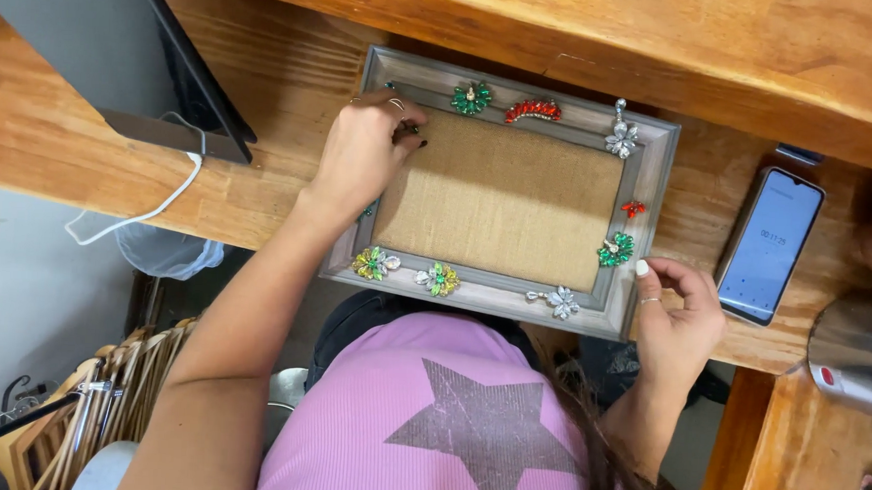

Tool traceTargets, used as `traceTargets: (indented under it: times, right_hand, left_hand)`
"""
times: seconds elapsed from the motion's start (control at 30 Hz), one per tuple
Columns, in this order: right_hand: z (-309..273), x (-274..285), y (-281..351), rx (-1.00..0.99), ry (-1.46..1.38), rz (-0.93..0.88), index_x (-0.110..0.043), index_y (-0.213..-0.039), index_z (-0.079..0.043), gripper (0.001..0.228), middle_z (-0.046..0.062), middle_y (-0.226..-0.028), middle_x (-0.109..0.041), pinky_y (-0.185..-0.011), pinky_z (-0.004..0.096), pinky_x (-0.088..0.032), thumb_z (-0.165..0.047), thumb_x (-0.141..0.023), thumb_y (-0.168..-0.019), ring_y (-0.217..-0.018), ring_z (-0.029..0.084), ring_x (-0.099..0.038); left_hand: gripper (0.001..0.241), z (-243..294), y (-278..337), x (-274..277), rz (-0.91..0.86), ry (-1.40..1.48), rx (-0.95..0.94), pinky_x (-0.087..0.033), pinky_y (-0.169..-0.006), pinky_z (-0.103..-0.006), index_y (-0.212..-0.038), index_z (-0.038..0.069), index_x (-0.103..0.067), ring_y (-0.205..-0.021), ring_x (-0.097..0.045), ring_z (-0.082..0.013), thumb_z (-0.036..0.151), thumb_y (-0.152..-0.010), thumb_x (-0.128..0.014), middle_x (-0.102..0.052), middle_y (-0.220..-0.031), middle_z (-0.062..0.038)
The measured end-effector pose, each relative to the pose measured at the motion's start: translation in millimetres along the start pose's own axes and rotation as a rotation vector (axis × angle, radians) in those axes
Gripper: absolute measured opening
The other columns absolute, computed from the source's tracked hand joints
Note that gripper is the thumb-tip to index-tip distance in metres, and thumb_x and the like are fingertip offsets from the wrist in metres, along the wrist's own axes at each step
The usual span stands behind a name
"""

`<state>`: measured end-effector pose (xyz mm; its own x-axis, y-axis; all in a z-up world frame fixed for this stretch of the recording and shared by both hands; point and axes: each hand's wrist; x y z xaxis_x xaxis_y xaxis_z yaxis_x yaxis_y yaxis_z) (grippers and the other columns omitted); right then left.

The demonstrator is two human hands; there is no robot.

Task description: Arranging various pieces of jewelry like earrings and brooches inside a picture frame for display.

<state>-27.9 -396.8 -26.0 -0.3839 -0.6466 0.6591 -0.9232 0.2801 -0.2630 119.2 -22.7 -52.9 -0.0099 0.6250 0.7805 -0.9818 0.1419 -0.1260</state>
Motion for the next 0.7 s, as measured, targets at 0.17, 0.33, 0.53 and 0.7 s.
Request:
traceTargets:
  times: [0.17, 0.33, 0.53, 0.7]
  right_hand:
    - [1.9, -5.2, -4.6, 0.014, 0.083, -0.024, -0.079, -0.108, -0.01, 0.015, 0.007, -0.092, -0.066, -0.094, 0.036, -0.05, -0.006, -0.085, -0.096, -0.088, 0.024, -0.068]
    - [7.9, -7.8, -13.0, 0.088, 0.258, -0.065, -0.08, -0.111, -0.014, 0.022, 0.006, -0.096, -0.067, -0.095, 0.04, -0.048, -0.012, -0.088, -0.092, -0.093, 0.028, -0.067]
    - [-7.1, -12.1, -23.9, 0.02, 0.42, -0.229, -0.075, -0.121, -0.013, 0.033, 0.009, -0.105, -0.064, -0.095, 0.04, -0.036, -0.018, -0.085, -0.089, -0.105, 0.032, -0.057]
    - [23.9, -18.7, -30.7, -0.043, 0.24, -0.253, -0.071, -0.104, -0.014, 0.027, 0.001, -0.089, -0.069, -0.082, 0.032, -0.046, -0.016, -0.091, -0.086, -0.083, 0.02, -0.065]
  left_hand:
    - [0.031, 6.5, 2.2, 8.2, -0.035, -0.005, 0.009, -0.06, -0.083, -0.0449, -0.112, 0.015, -0.076, -0.095, -0.072, -0.0341, 0.007, -0.082, -0.082, -0.068, -0.098, -0.006]
    - [0.048, 21.5, 15.2, 23.7, -0.026, -0.01, 0.028, -0.057, -0.09, -0.0513, -0.128, 0.015, -0.071, -0.103, -0.069, -0.0428, 0.01, -0.082, -0.085, -0.066, -0.111, -0.013]
    - [0.055, 21.4, 52.7, 36.9, 0.106, 0.069, -0.134, -0.055, -0.092, -0.0456, -0.127, 0.012, -0.069, -0.104, -0.068, -0.0363, 0.014, -0.077, -0.092, -0.067, -0.107, -0.011]
    - [0.044, 16.9, 77.8, 61.7, 0.145, 0.023, -0.057, -0.052, -0.099, -0.0454, -0.116, 0.01, -0.076, -0.114, -0.063, -0.0344, 0.012, -0.075, -0.093, -0.066, -0.116, -0.009]
Point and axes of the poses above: each hand's wrist, its own y-axis away from the middle knuckle, its own x-axis out of the back of the hand, z = x × y
